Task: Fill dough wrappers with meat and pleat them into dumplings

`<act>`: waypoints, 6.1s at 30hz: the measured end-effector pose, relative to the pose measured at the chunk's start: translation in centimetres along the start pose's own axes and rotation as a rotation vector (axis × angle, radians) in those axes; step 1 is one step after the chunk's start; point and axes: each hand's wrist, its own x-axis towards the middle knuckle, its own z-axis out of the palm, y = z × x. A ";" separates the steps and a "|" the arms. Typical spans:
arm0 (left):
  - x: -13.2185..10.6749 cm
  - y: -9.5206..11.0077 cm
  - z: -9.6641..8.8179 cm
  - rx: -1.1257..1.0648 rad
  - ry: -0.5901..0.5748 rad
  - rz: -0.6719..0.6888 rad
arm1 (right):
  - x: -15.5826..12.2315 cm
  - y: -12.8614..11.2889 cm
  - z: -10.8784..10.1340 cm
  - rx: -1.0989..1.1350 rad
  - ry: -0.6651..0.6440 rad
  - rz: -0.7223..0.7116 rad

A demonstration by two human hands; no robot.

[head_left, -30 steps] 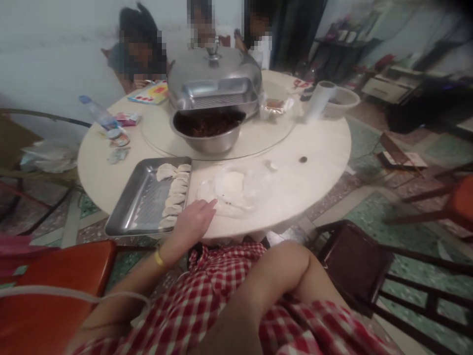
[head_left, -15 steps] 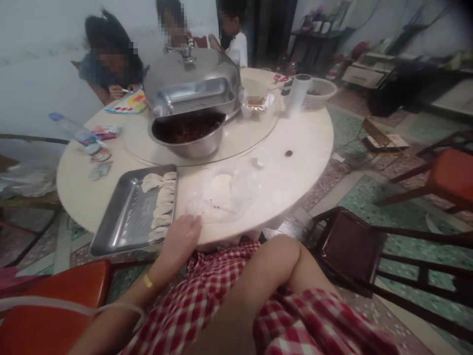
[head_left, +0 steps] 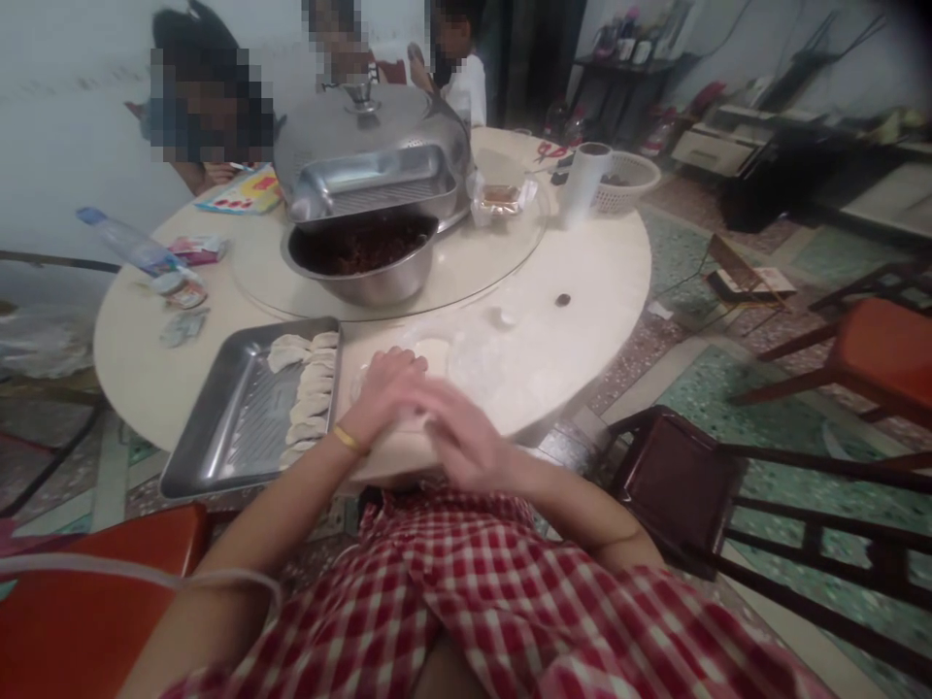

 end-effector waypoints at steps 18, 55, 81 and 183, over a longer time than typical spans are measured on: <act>2.6 -0.5 -0.5 -0.102 -0.118 -0.074 | -1.2 8.0 1.8 -0.340 -0.147 0.116; 3.4 -1.9 -0.7 -0.020 -0.201 0.263 | -0.1 7.0 2.2 -0.524 -0.213 0.256; 7.2 -3.2 1.3 -0.297 -0.216 -0.339 | 4.4 9.7 0.0 -0.497 -0.166 0.167; 4.9 -4.2 -2.9 -0.971 -0.150 -0.281 | 2.7 3.7 4.3 1.436 0.283 0.978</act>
